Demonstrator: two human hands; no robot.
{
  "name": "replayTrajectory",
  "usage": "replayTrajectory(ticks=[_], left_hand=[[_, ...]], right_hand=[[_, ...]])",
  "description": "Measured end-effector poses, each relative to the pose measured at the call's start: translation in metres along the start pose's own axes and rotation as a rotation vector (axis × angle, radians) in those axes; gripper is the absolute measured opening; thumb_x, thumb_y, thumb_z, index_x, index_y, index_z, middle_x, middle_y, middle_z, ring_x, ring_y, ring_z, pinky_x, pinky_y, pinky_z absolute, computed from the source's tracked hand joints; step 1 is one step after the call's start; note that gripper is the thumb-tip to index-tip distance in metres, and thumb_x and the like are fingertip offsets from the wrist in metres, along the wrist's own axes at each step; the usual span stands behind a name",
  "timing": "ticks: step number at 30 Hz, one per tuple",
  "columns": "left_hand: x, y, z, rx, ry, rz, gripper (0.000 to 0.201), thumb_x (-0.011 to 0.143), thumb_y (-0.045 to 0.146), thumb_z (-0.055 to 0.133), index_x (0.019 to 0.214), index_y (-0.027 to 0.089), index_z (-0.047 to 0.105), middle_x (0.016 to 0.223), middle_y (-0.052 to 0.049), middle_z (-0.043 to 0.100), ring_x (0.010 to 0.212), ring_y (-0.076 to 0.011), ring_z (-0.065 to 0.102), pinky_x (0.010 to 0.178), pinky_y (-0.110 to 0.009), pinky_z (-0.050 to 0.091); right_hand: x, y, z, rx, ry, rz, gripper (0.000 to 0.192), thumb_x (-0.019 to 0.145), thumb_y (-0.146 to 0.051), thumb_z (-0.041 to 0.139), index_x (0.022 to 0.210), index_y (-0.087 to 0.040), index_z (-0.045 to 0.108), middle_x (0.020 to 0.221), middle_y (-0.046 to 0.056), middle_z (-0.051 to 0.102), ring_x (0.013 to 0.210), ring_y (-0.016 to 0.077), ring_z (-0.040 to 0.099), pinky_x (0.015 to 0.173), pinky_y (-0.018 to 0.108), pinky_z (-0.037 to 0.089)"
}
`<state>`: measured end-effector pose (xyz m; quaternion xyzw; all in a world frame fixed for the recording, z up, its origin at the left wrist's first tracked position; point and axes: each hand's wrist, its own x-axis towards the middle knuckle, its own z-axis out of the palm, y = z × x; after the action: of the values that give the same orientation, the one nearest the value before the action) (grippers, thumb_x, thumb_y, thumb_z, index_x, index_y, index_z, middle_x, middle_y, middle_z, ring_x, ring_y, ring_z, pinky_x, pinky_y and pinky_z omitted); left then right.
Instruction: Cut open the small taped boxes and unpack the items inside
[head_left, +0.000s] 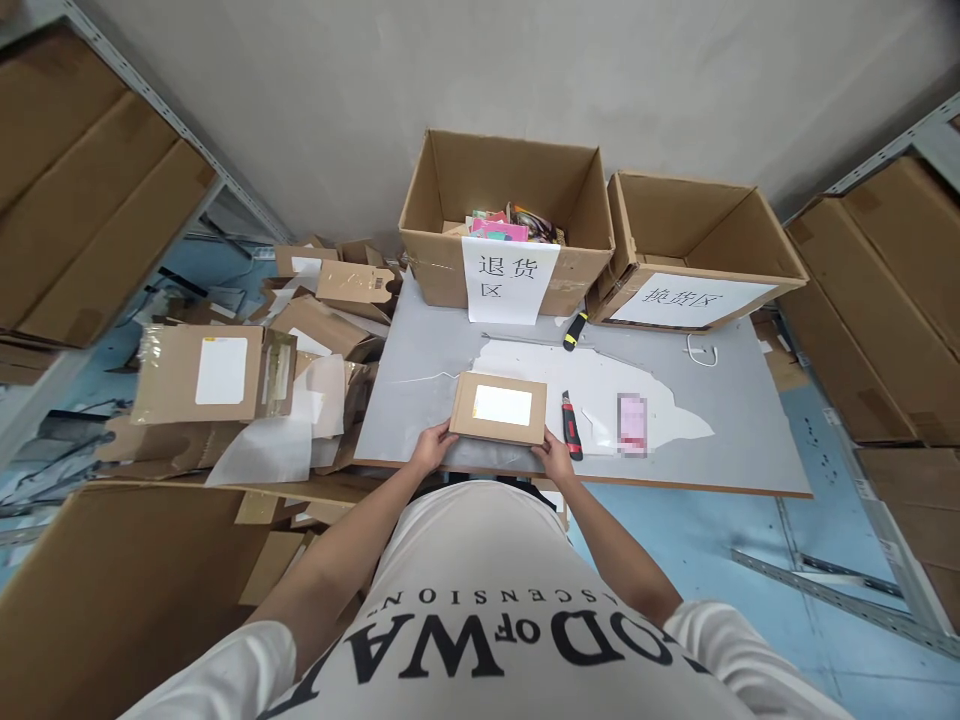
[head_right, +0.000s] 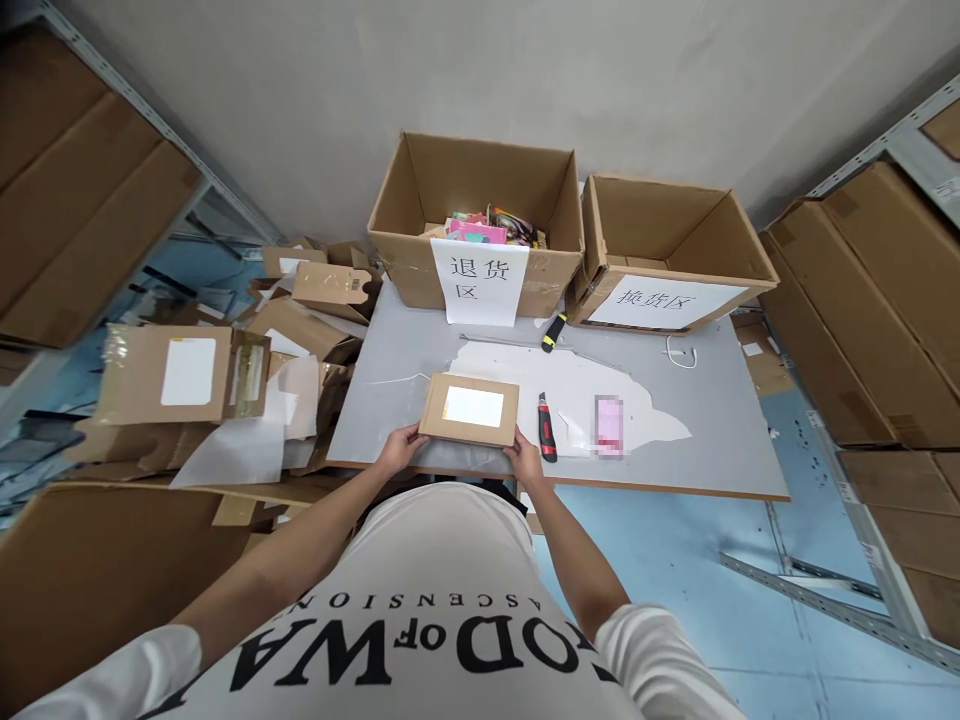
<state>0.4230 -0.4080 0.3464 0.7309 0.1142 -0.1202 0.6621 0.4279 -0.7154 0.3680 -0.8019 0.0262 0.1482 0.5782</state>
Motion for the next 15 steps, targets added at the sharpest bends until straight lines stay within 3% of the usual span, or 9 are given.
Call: replayTrajectory(ticks=[8, 15], left_hand=[[0.003, 0.012, -0.003, -0.018, 0.019, 0.033, 0.072, 0.062, 0.056, 0.072, 0.119, 0.013, 0.064, 0.123, -0.011, 0.062, 0.118, -0.0312, 0.056, 0.106, -0.045, 0.038], [0.002, 0.058, -0.010, -0.075, 0.088, 0.014, 0.068, 0.058, 0.054, 0.077, 0.112, 0.014, 0.067, 0.119, -0.011, 0.065, 0.113, -0.0302, 0.060, 0.105, -0.046, 0.041]], right_hand=[[0.004, -0.014, -0.014, -0.059, -0.044, 0.006, 0.054, 0.076, -0.027, 0.061, 0.129, -0.021, 0.055, 0.115, 0.004, 0.068, 0.108, 0.0254, 0.063, 0.098, 0.043, 0.047], [0.013, -0.048, -0.027, 0.038, -0.070, -0.060, 0.051, 0.079, -0.043, 0.061, 0.125, -0.021, 0.058, 0.122, 0.006, 0.065, 0.114, 0.0247, 0.060, 0.102, 0.041, 0.044]])
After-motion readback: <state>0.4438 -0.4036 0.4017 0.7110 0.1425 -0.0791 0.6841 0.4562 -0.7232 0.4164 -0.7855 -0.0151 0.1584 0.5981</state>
